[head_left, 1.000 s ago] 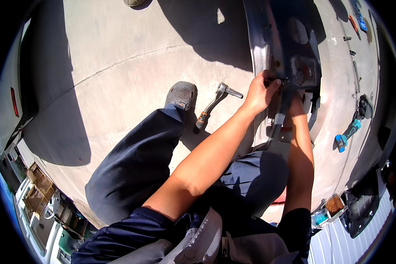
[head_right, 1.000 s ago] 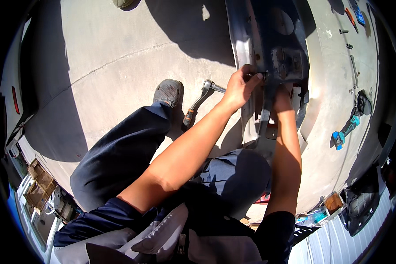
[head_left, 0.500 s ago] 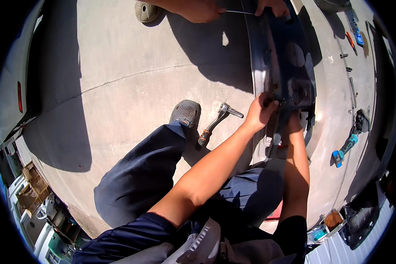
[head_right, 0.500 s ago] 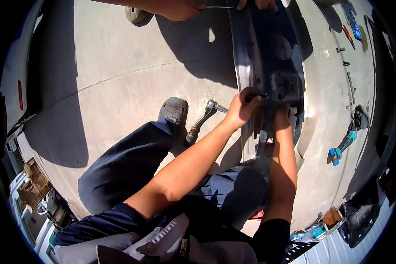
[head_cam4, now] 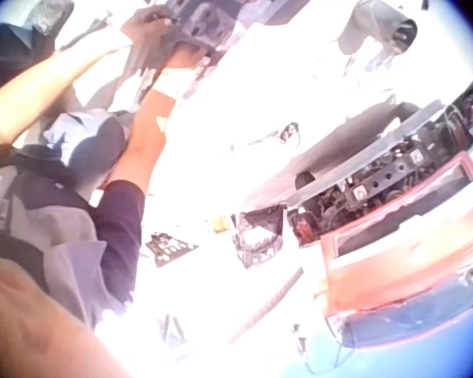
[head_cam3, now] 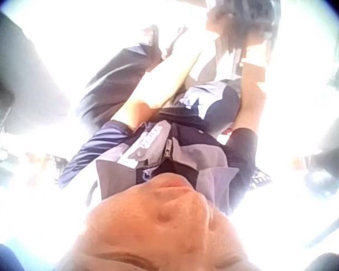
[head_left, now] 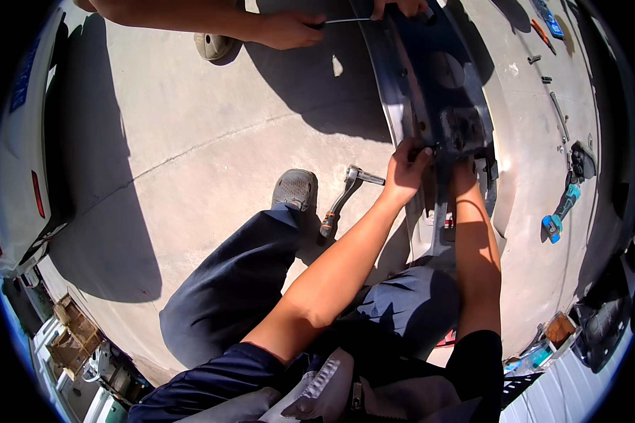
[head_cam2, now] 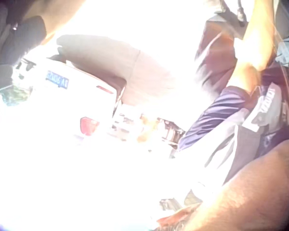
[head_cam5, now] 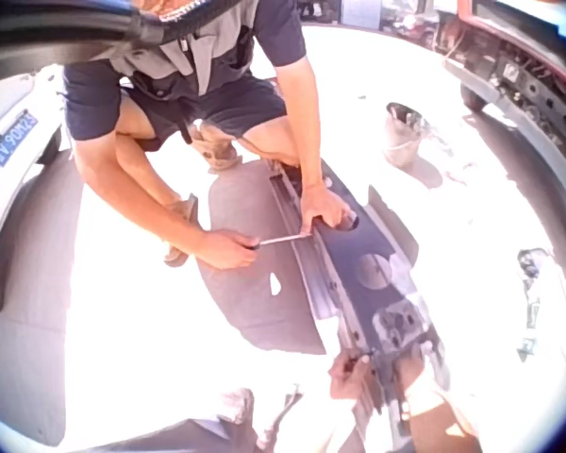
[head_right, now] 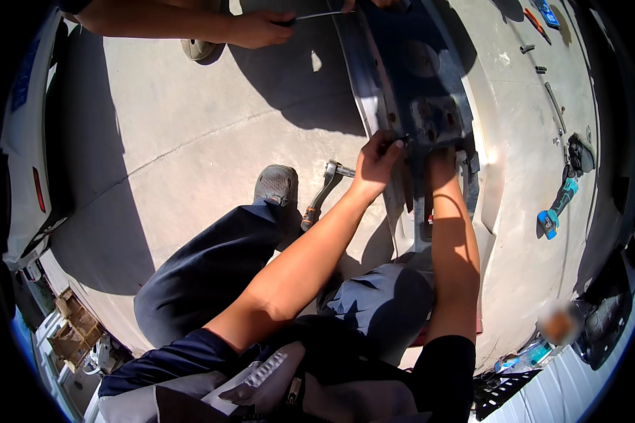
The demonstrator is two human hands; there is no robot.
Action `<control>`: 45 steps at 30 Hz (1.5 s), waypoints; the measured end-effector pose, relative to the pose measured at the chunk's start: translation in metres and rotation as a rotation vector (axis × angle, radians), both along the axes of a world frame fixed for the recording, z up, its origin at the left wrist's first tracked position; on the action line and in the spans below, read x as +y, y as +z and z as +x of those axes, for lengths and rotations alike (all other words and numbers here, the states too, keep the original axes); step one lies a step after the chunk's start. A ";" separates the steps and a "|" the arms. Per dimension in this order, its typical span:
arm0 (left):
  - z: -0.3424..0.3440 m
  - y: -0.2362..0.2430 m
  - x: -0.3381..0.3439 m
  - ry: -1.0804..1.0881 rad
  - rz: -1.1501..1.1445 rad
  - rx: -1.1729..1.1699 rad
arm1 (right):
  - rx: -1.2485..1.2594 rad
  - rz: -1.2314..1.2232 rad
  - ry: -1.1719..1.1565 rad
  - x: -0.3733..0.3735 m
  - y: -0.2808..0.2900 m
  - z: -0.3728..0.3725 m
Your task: The person uses a socket wrench and a screwdriver to remove or install parts on a car bumper while it is placed on the ground outdoors.
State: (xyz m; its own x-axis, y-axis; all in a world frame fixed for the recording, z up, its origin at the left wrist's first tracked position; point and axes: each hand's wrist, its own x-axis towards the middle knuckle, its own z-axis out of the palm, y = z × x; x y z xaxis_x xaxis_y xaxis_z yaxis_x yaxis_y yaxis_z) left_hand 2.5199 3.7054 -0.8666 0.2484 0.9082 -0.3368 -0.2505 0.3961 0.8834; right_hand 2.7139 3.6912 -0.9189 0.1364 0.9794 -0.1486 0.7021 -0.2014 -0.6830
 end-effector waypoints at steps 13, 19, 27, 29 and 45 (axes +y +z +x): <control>-0.001 -0.004 -0.005 -0.014 -0.045 -0.166 | -0.011 0.070 -0.051 -0.006 -0.043 0.004; -0.017 -0.024 0.001 -0.023 0.057 0.057 | 0.021 -0.010 -0.073 -0.012 -0.012 -0.034; -0.010 -0.009 -0.002 -0.049 -0.078 -0.162 | 0.707 -0.211 -0.435 -0.025 0.040 -0.045; -0.010 -0.013 0.001 -0.083 -0.062 -0.114 | 0.612 -0.199 -0.346 -0.028 0.027 -0.040; -0.024 -0.029 0.011 -0.149 0.002 -0.167 | 0.020 -0.049 -0.053 -0.027 0.082 -0.050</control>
State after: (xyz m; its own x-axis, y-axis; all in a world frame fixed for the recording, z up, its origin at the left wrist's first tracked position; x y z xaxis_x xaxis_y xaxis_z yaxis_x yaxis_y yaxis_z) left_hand 2.4961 3.7163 -0.8956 0.4319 0.8580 -0.2779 -0.3323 0.4379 0.8354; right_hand 2.6636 3.6643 -0.8367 0.1846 0.9624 -0.1995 0.6758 -0.2716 -0.6852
